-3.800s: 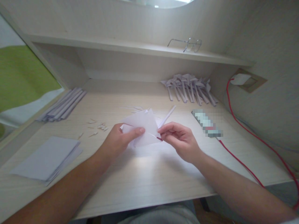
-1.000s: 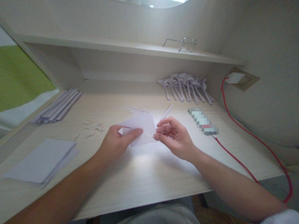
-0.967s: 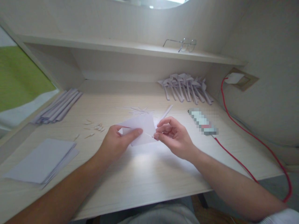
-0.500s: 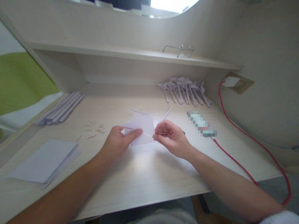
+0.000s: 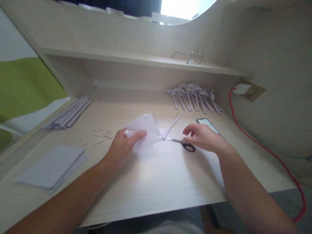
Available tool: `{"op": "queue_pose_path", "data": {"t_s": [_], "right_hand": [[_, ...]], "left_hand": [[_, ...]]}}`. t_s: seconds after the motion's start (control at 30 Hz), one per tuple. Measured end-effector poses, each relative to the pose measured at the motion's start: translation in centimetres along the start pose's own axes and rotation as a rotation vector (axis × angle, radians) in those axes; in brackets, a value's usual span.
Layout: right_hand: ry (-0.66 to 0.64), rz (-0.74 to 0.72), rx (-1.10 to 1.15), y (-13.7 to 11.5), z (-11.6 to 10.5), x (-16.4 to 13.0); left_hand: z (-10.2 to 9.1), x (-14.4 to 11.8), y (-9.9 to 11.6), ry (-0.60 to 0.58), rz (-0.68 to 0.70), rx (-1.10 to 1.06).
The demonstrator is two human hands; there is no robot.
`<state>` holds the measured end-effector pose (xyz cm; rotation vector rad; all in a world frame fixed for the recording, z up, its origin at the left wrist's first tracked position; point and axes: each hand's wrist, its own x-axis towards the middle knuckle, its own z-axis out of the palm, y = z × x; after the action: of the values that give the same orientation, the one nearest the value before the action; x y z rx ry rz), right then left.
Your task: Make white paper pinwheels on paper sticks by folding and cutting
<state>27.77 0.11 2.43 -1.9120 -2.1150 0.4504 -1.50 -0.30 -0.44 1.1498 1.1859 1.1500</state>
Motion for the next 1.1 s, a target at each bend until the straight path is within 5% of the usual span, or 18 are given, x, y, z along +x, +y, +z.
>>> {"op": "queue_pose_path", "data": {"t_s": [0.17,0.77,0.93,1.1], "right_hand": [[-0.195,0.107,-0.128,0.7,-0.3,-0.1],[-0.349,0.071,-0.275,0.5,-0.3,0.0],[-0.406,-0.005,-0.221,0.3,-0.6,-0.3],[-0.474,-0.149,0.090,0.6,-0.1,-0.1]], "left_hand": [[-0.1,0.1,-0.2,-0.027,-0.021,-0.027],[-0.2,0.5,-0.2,0.020,-0.004,-0.100],[-0.4,0.8,-0.4,0.008,-0.018,-0.151],[-0.5,0.8,0.3,0.019,-0.014,-0.216]]}}
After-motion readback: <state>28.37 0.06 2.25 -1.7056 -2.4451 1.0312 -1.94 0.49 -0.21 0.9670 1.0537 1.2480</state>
